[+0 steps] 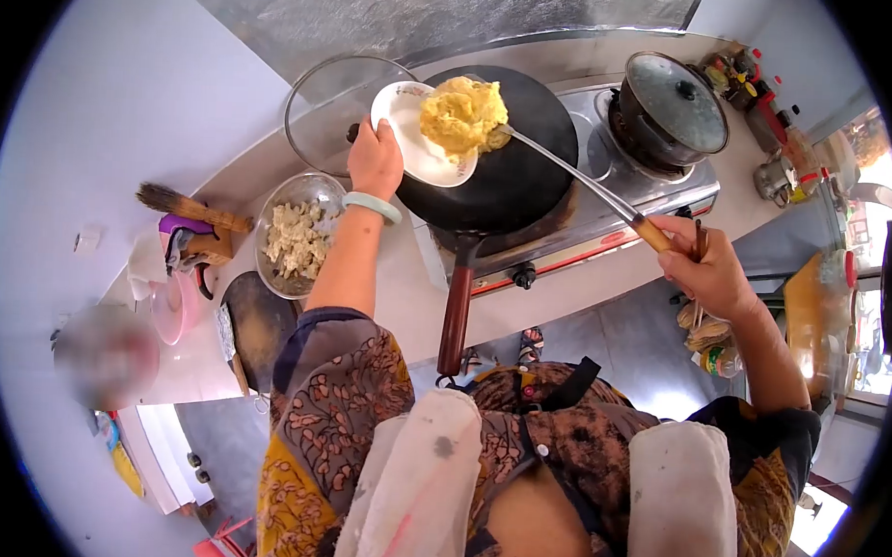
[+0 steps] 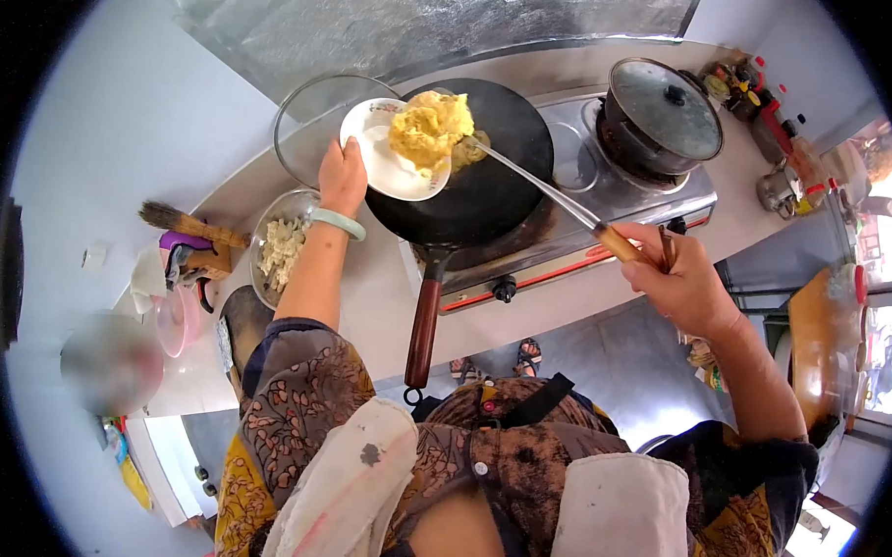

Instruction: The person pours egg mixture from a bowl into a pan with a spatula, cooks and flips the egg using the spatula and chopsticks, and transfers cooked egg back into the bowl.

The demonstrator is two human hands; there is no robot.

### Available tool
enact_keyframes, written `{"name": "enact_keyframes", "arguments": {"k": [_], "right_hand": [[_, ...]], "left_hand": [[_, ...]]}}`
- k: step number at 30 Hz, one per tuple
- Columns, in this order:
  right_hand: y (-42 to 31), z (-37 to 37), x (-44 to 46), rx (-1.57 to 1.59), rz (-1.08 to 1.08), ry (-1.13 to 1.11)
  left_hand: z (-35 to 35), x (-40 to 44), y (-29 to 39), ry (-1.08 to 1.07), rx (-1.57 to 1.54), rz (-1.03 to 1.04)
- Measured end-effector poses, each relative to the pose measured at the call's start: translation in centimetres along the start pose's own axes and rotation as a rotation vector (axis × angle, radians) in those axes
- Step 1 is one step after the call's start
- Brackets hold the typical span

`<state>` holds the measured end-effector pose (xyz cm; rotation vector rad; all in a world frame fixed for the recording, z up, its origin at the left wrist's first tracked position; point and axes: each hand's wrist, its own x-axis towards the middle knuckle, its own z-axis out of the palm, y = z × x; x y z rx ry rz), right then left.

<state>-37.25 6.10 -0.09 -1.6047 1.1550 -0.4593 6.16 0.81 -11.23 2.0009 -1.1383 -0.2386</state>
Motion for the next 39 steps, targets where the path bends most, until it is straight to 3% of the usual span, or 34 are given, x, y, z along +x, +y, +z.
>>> {"name": "enact_keyframes", "arguments": {"k": [2, 5, 8, 12, 14, 20, 25, 31, 39], "right_hand": [[0.2, 0.5, 0.3, -0.074, -0.137, 0.018], [-2.4, 1.3, -0.2, -0.434, -0.179, 0.014], [-3.2, 1.6, 0.1, -0.725, -0.658, 0.143], [-6.7, 1.2, -0.8, -1.027, -0.653, 0.165], [-7.8, 1.2, -0.8, -1.13, -0.707, 0.212], [-8.0, 0.4, -1.7, -0.762, -0.663, 0.173], [-5.9, -1.3, -2.6, -0.207, -0.271, 0.154], [-6.9, -3.3, -2.0, -0.051, 0.119, -0.12], [-4.2, -2.4, 1.1, 0.121, 0.143, -0.179]], "left_hand": [[0.6, 0.1, -0.2, -0.036, -0.056, -0.031], [1.6, 0.0, -1.3, -0.052, -0.201, -0.086], [2.2, -0.2, -3.2, -0.081, -0.617, -0.156], [0.8, -1.3, -1.2, -0.176, -0.997, -0.294], [0.1, -1.5, -0.7, -0.19, -0.984, -0.316], [-1.7, -2.8, 1.2, -0.172, -1.112, -0.301], [-1.6, -2.4, 0.2, -0.107, -1.088, -0.259], [-1.0, -2.0, -0.6, -0.021, -1.04, -0.06], [-1.1, -2.4, -0.3, 0.059, -0.525, 0.184]]}}
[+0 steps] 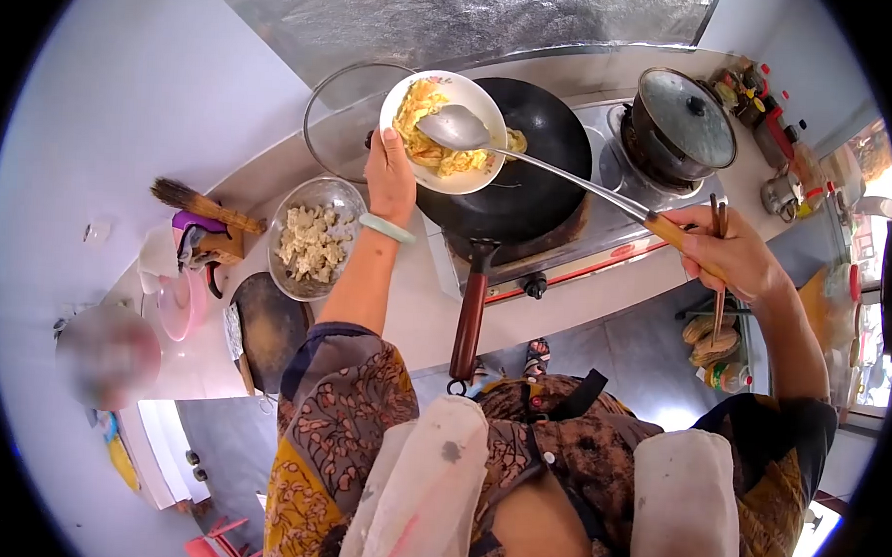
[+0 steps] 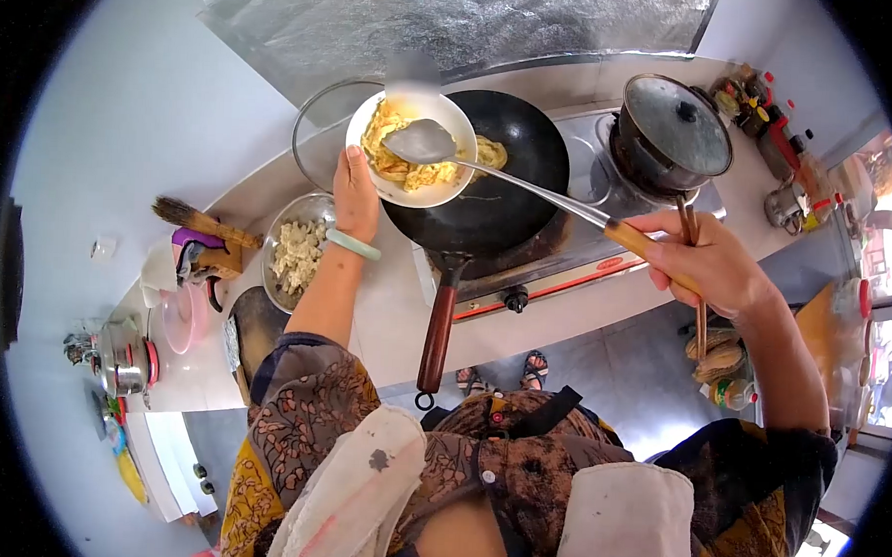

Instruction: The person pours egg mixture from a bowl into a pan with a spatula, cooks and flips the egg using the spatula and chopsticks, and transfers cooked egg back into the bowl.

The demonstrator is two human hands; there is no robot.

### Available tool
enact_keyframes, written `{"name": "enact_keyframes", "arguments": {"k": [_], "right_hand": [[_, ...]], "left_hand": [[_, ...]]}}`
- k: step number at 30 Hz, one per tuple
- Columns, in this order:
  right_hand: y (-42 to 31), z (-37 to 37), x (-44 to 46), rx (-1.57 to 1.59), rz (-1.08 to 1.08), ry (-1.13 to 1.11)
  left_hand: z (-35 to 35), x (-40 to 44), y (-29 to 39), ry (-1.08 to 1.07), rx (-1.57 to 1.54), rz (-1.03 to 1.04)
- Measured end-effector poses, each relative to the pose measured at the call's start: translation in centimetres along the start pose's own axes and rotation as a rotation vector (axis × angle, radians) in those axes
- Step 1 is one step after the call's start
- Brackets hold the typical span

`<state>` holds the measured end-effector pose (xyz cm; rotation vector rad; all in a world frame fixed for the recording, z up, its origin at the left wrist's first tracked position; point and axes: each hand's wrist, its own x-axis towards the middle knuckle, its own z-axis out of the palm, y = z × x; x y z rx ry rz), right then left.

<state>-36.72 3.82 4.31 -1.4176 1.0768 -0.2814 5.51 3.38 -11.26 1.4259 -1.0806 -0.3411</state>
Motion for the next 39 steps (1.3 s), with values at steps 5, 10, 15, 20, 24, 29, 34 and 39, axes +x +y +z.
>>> {"name": "enact_keyframes", "arguments": {"k": [5, 10, 15, 20, 24, 29, 34, 39], "right_hand": [[-0.5, 0.8, 0.7, 0.024, 0.021, -0.037], [-1.0, 0.7, 0.8, -0.15, -0.011, -0.064], [-0.1, 0.5, 0.9, -0.277, -0.029, -0.005], [2.1, 0.1, 1.2, -0.528, -0.166, 0.065], [1.6, 0.5, 0.5, -0.674, -0.187, 0.123], [0.5, -0.2, -0.7, -0.928, -0.277, 0.151], [0.5, -0.1, -1.3, -1.037, -0.279, 0.193], [1.2, 0.1, -1.4, -0.937, -0.169, 0.176]], "left_hand": [[-0.1, 0.6, 0.6, -0.038, 0.11, 0.064], [-1.8, 2.0, 0.9, -0.076, 0.205, 0.071], [-1.4, 2.9, 0.7, -0.11, 0.291, 0.104], [-0.5, 3.1, 0.6, -0.23, 0.376, 0.123], [0.5, 3.3, 1.2, -0.367, 0.494, 0.173], [2.6, 3.4, 2.6, -0.452, 0.615, 0.317], [2.4, 4.0, 1.7, -0.413, 0.624, 0.359], [1.1, 4.5, 1.6, -0.389, 0.666, 0.311]]}}
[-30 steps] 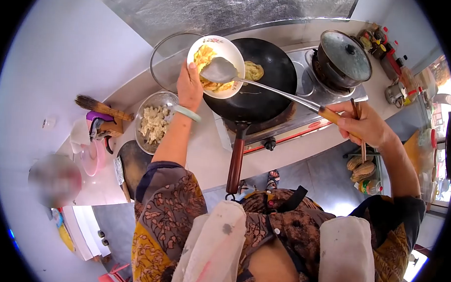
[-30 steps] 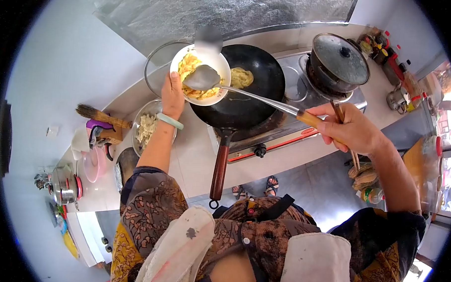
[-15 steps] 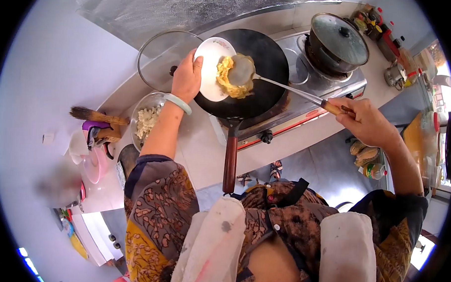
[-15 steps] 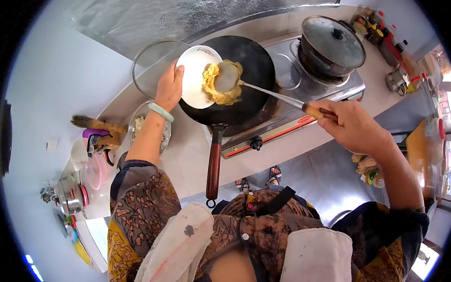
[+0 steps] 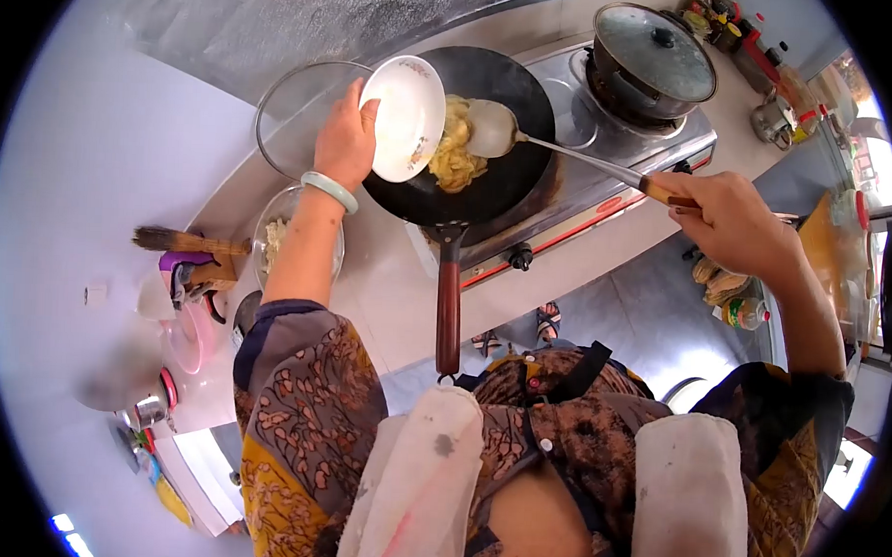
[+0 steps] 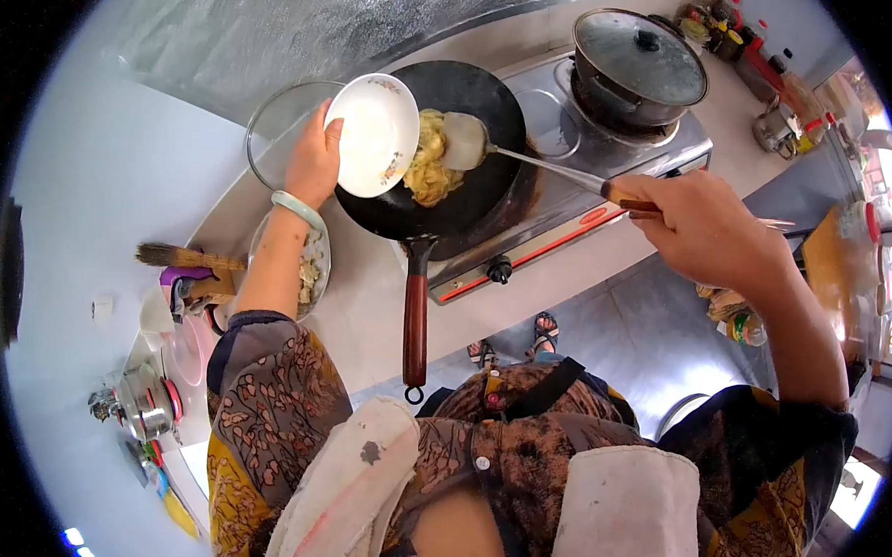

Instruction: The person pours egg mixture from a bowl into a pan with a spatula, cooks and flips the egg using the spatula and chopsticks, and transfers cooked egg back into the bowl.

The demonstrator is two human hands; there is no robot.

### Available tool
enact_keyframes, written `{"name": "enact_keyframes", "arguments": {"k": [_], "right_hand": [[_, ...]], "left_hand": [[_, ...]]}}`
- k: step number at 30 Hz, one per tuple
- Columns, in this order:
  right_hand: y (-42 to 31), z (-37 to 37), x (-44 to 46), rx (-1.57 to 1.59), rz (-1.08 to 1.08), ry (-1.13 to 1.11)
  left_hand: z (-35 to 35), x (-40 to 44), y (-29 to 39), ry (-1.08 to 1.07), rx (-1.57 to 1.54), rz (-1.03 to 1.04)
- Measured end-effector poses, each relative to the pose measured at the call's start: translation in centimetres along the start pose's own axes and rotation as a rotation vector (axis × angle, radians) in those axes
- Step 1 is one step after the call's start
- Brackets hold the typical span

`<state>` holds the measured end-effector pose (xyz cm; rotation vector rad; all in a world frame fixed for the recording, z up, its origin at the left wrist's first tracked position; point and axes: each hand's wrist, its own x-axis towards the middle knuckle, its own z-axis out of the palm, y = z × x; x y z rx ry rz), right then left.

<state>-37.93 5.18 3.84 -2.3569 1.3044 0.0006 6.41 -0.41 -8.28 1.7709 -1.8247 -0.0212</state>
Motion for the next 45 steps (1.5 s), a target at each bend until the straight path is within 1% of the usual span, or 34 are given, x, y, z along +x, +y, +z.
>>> {"name": "enact_keyframes", "arguments": {"k": [1, 4, 7, 10, 14, 17, 18, 21, 24, 25, 27, 30, 32, 36, 39, 42, 45], "right_hand": [[0.1, 0.0, -0.2, 0.035, 0.04, -0.014], [0.5, 0.2, -0.4, 0.029, 0.038, 0.01], [1.1, 0.4, -0.4, 0.009, -0.041, 0.126], [-0.3, -1.4, 0.5, -0.179, -0.058, 0.105], [-0.9, -2.7, 3.1, -0.343, -0.029, 0.107], [-2.1, -3.5, 5.1, -0.504, -0.1, 0.098], [-2.3, -3.8, 6.1, -0.468, -0.109, 0.033], [-2.8, -2.5, 8.8, -0.065, 0.12, -0.101], [3.3, 4.2, 12.1, 0.326, 0.002, -0.109], [4.0, 6.2, 12.1, 0.487, 0.006, -0.108], [4.6, 9.2, 11.6, 0.599, 0.004, -0.086], [4.0, 9.6, 10.2, 0.776, 0.11, -0.154], [4.0, 9.9, 9.1, 0.824, 0.158, -0.139], [3.1, 9.0, 5.9, 0.87, 0.214, -0.096], [3.4, 8.4, 3.5, 0.87, 0.219, -0.026], [2.5, 6.9, 1.0, 0.795, 0.202, 0.062], [1.4, 5.2, -1.2, 0.771, 0.172, 0.135]], "left_hand": [[-0.1, 0.1, -0.4, 0.012, -0.016, -0.003], [-1.1, 0.6, -1.1, 0.045, -0.048, -0.032], [-2.8, 0.7, -0.7, 0.048, -0.076, -0.106], [-3.4, 0.7, -1.2, 0.058, -0.095, -0.15], [-4.3, 0.2, -1.7, 0.066, -0.074, -0.229], [-4.8, -0.4, -2.5, 0.054, -0.083, -0.308], [-5.0, -0.6, -2.8, 0.059, -0.096, -0.322], [-5.3, -1.5, -3.6, 0.086, -0.106, -0.354], [-5.6, -1.9, -4.2, 0.13, -0.084, -0.372], [-6.0, -2.2, -4.2, 0.126, -0.095, -0.389], [-6.5, -2.6, -4.6, 0.141, -0.099, -0.411], [-7.0, -2.6, -5.4, 0.174, -0.091, -0.438], [-7.8, -2.7, -4.5, 0.182, -0.115, -0.461], [-7.4, -2.6, -5.4, 0.211, -0.074, -0.414], [-6.5, -2.3, -5.5, 0.202, -0.034, -0.407], [-5.3, -2.1, -4.5, 0.198, 0.001, -0.411], [-4.4, -1.8, -3.1, 0.146, -0.047, -0.419]]}}
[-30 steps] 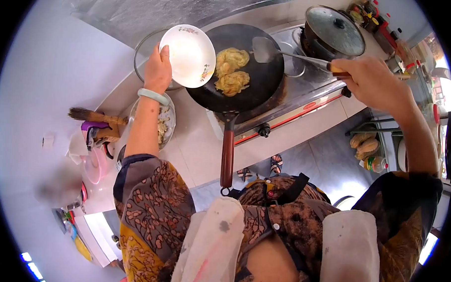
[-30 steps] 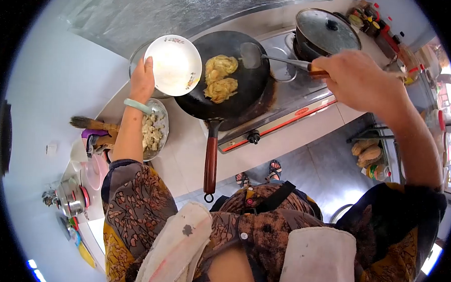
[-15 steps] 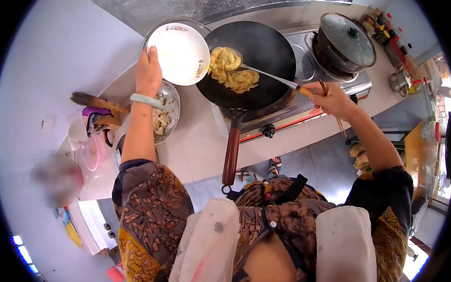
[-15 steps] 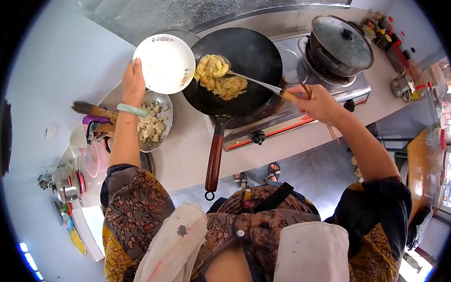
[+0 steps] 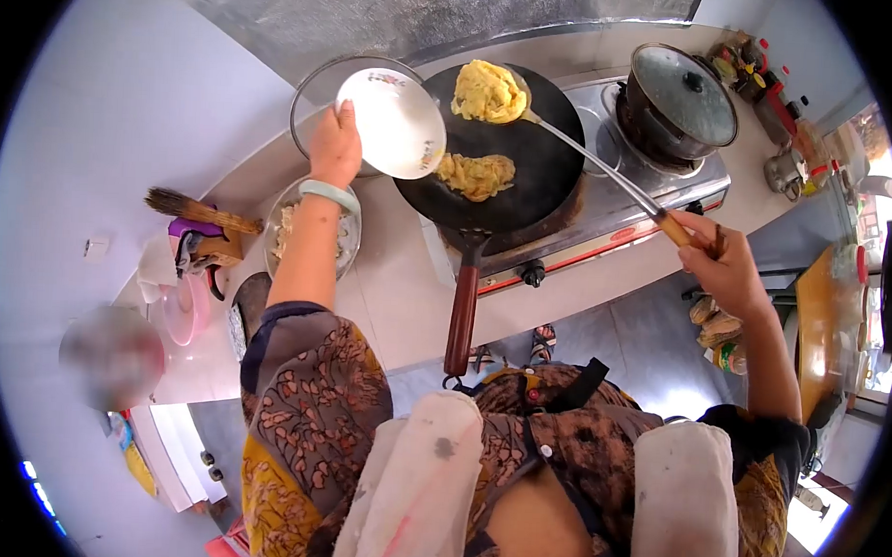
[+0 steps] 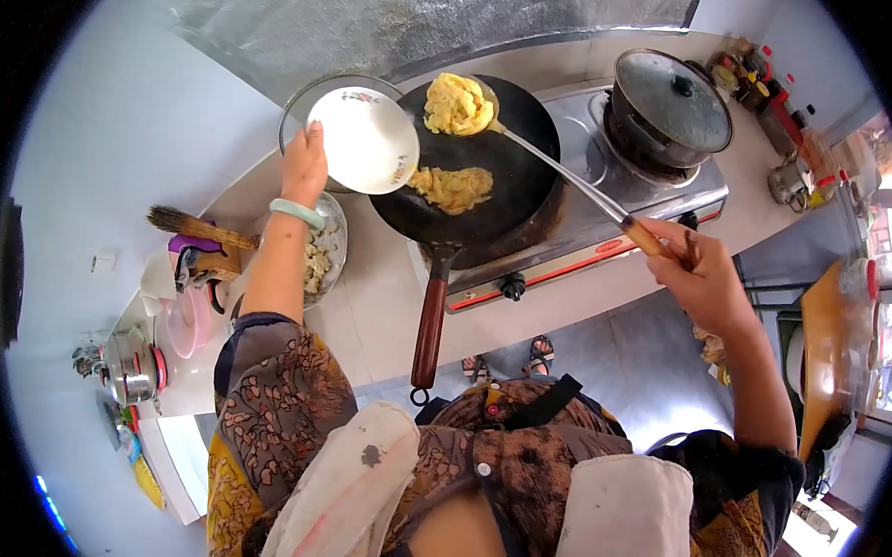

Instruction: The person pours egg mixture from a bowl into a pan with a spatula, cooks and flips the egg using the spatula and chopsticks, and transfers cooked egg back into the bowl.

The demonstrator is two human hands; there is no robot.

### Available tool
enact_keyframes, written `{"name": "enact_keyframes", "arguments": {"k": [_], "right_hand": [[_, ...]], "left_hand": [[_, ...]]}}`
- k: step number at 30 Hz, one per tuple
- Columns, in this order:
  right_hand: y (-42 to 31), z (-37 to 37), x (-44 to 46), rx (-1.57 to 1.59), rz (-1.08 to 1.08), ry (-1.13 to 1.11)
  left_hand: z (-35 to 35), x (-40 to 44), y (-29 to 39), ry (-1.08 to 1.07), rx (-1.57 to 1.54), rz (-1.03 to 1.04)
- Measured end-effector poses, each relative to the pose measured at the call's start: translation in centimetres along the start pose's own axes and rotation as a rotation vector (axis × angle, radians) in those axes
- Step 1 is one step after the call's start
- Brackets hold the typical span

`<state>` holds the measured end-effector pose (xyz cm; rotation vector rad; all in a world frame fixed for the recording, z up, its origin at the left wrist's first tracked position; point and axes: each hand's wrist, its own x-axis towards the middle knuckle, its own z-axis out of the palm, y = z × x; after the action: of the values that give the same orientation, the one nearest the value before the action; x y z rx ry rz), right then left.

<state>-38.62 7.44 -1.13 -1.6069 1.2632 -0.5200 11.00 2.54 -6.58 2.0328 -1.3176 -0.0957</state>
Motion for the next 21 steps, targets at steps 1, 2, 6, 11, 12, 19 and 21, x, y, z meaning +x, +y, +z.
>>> {"name": "enact_keyframes", "arguments": {"k": [1, 2, 6, 11, 12, 19, 21], "right_hand": [[-0.2, -0.6, -0.5, -0.015, -0.025, 0.017], [-0.3, -1.0, -0.9, -0.03, -0.047, 0.034], [-3.3, -2.0, -2.7, -0.1, -0.094, 0.053], [-6.8, -2.6, -2.1, -0.168, -0.108, -0.026], [-6.9, -2.7, -1.5, -0.18, -0.119, -0.051], [-12.5, -3.1, 0.9, -0.582, -0.287, -0.035], [-14.8, -2.6, 0.6, -0.798, -0.487, 0.032]], "left_hand": [[1.2, 0.3, -0.8, 0.021, -0.077, 0.007], [2.1, 0.5, -1.0, 0.004, -0.101, -0.011], [4.6, 0.8, -0.6, -0.066, -0.241, -0.088], [7.7, 0.5, -2.4, -0.213, -0.773, -0.224], [7.4, -0.2, -1.7, -0.249, -0.884, -0.25], [4.7, -3.2, 1.4, -0.308, -1.249, -0.31], [4.3, -3.5, 1.6, -0.295, -1.3, -0.305]]}}
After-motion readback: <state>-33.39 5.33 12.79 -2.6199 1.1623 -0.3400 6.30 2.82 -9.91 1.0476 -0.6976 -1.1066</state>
